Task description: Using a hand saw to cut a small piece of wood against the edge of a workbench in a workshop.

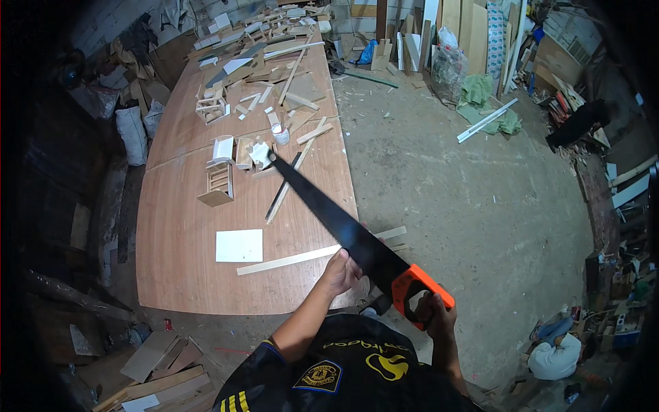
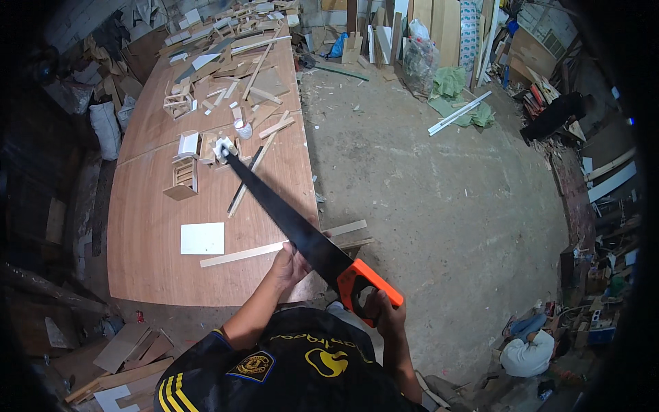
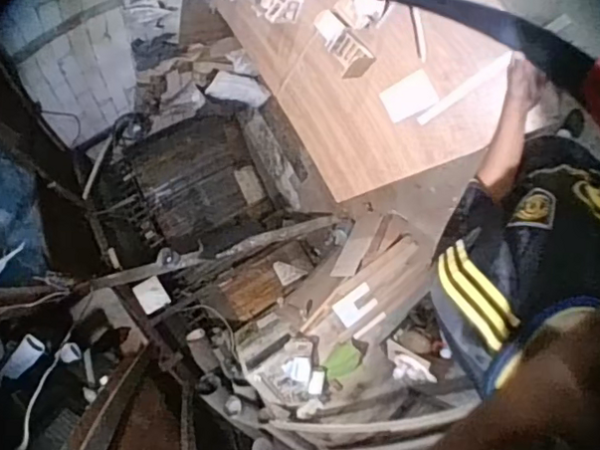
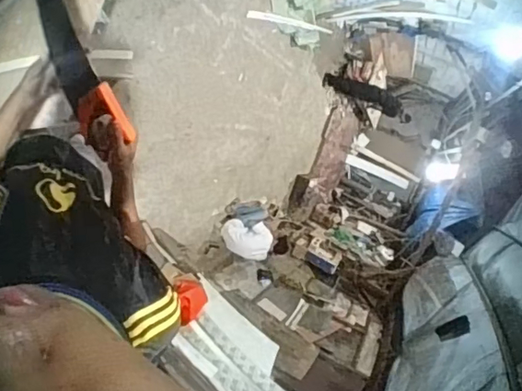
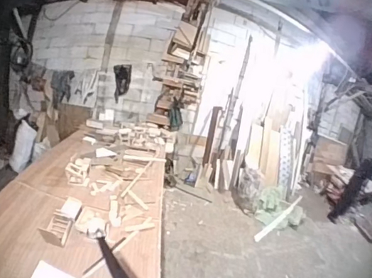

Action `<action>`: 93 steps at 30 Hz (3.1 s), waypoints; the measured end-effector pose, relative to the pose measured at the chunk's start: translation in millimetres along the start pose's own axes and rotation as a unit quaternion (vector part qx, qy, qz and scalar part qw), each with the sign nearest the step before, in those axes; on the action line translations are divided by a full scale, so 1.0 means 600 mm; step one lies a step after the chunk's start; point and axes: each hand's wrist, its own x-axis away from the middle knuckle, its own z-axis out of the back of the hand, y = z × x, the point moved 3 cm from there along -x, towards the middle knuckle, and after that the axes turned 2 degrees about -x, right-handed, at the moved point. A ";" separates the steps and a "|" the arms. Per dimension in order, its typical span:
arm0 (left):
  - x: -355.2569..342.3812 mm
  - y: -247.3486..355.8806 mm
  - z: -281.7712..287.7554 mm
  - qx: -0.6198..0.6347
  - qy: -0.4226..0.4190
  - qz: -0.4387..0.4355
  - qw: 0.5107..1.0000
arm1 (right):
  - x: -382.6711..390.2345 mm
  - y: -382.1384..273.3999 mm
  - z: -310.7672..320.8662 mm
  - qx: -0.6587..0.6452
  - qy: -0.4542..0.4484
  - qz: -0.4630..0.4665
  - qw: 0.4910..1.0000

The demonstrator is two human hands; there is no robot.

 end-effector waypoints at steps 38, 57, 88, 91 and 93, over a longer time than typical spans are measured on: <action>-0.020 -0.038 0.329 -0.828 0.114 -0.130 0.534 | 0.038 0.028 -0.063 0.350 0.205 0.054 0.912; -0.210 0.179 0.345 -0.709 0.139 -0.211 0.658 | -0.044 0.085 -0.092 0.279 0.176 -0.027 0.944; -0.516 0.530 0.465 -0.798 0.452 0.032 0.397 | -0.170 0.059 -0.116 0.292 0.256 0.029 0.921; -0.519 0.540 0.473 -0.816 0.428 0.038 0.388 | -0.179 0.060 -0.119 0.278 0.252 0.030 0.926; -0.515 0.551 0.479 -0.813 0.441 0.025 0.379 | -0.183 0.060 -0.122 0.285 0.241 0.030 0.927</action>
